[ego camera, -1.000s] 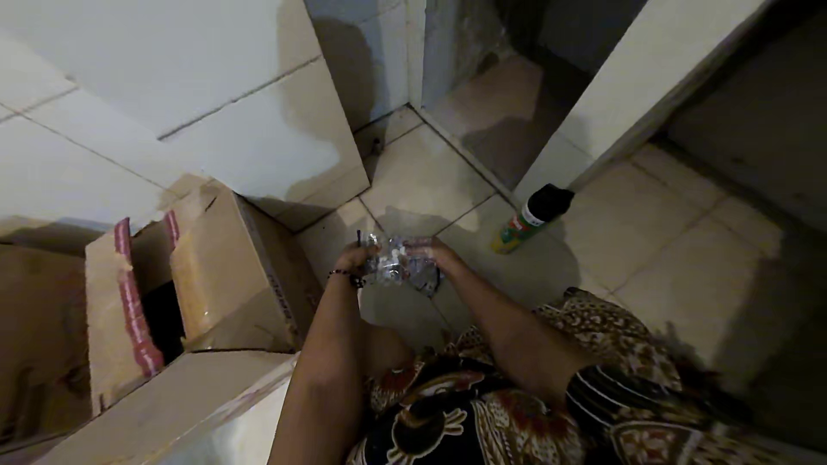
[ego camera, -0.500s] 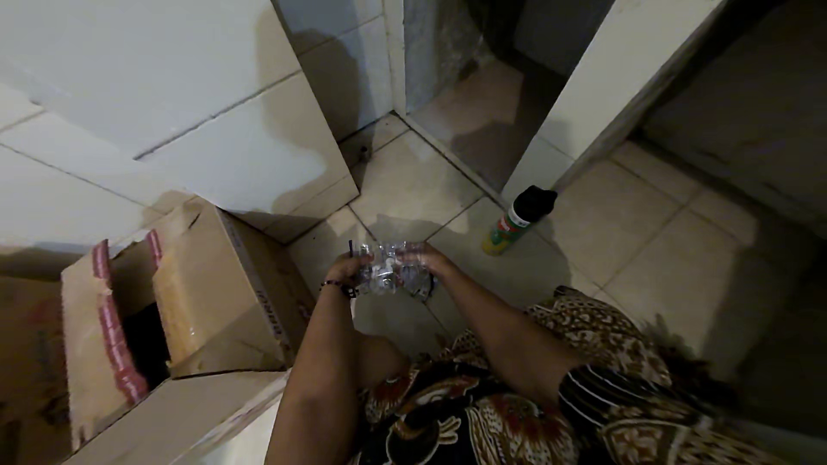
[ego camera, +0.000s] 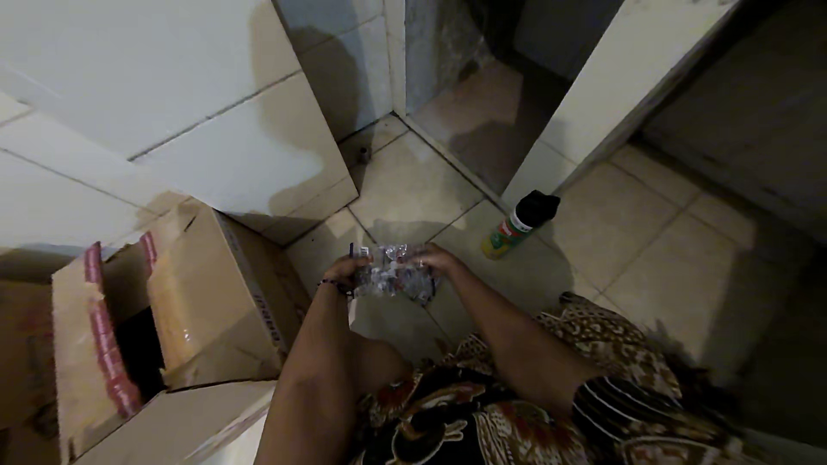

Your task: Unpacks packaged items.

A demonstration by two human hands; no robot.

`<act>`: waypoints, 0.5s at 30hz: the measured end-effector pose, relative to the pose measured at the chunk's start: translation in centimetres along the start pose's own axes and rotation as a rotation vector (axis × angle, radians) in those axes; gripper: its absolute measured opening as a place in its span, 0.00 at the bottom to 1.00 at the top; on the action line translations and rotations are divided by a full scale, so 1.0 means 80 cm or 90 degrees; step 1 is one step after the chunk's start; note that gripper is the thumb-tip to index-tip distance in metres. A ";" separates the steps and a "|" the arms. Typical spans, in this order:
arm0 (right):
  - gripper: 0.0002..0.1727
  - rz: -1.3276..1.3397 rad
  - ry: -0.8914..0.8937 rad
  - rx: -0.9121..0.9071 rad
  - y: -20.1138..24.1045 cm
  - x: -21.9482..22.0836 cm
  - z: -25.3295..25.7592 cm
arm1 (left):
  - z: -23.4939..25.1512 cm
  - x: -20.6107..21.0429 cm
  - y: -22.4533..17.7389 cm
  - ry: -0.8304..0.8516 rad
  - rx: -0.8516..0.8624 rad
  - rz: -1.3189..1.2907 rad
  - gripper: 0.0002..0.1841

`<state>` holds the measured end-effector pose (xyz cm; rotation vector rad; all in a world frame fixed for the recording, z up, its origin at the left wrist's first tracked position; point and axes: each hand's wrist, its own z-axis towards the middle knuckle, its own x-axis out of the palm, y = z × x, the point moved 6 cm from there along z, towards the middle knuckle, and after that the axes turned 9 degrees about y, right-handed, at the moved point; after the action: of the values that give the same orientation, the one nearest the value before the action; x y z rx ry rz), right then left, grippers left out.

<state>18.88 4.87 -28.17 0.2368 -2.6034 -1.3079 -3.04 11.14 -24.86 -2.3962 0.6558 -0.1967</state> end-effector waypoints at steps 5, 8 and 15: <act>0.14 -0.005 0.027 0.008 -0.005 -0.005 -0.003 | 0.017 -0.032 -0.007 0.016 -0.001 0.081 0.18; 0.15 0.046 0.049 -0.019 -0.013 -0.004 -0.004 | 0.019 -0.047 -0.002 0.002 -0.011 0.104 0.20; 0.16 0.169 -0.017 0.024 -0.032 -0.004 -0.010 | 0.049 -0.090 0.054 -0.043 -0.017 0.010 0.20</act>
<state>19.49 2.81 -29.85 -0.1172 -2.5742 -1.1769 -9.88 14.03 -30.44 -2.4105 0.6498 -0.1012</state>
